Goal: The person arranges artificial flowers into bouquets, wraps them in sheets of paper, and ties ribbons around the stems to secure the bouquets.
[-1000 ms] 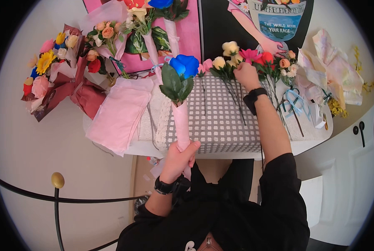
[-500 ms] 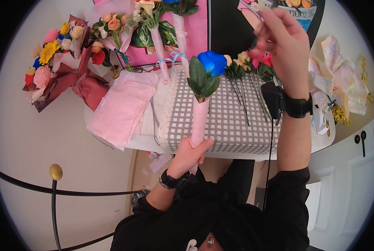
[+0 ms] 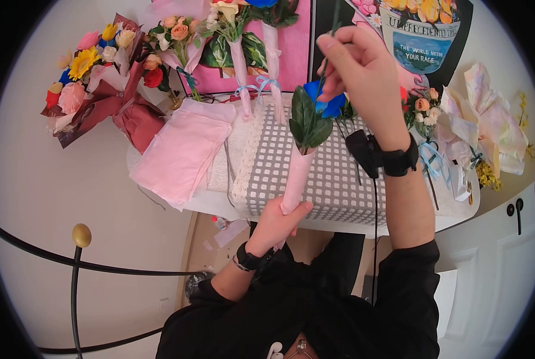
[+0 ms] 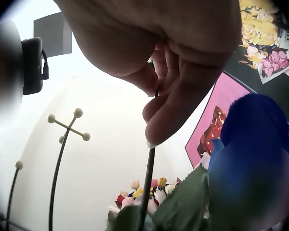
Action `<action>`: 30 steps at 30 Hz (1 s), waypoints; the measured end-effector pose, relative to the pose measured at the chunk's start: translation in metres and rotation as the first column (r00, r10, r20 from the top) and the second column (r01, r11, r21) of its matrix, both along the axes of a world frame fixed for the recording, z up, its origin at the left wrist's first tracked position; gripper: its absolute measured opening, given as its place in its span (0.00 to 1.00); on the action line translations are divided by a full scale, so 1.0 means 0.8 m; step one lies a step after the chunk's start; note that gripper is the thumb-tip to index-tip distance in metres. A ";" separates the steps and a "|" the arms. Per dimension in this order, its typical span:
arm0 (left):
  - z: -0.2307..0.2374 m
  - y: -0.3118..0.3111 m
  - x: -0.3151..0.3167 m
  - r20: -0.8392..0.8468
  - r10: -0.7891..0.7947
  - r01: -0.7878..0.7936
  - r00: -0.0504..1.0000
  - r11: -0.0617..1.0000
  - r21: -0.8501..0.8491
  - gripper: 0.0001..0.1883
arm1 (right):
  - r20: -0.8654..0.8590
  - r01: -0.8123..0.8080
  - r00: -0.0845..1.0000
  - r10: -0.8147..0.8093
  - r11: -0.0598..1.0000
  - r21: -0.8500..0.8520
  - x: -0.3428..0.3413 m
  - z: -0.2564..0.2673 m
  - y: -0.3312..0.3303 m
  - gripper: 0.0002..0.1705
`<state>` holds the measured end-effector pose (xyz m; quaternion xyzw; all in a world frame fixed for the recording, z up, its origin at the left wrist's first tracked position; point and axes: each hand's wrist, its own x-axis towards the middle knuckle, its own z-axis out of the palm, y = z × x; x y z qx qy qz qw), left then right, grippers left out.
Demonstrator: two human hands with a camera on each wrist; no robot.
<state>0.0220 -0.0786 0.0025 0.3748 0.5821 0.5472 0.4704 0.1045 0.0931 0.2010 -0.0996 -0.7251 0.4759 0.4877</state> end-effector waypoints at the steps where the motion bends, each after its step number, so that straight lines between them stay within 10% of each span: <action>1: 0.000 0.000 0.000 0.000 0.000 0.000 1.000 1.000 0.000 0.15 | -0.040 0.014 0.999 -0.013 1.000 0.020 0.002 0.005 0.003 0.13; 17: 0.003 0.001 0.003 -0.023 0.015 -0.015 1.000 1.000 0.001 0.16 | 0.330 0.042 0.943 -0.044 0.999 0.013 0.012 -0.013 -0.028 0.12; 30: 0.005 0.002 0.007 -0.044 0.012 -0.013 0.999 1.000 -0.011 0.16 | 0.211 0.061 0.975 -0.071 0.997 0.053 0.009 -0.008 -0.010 0.12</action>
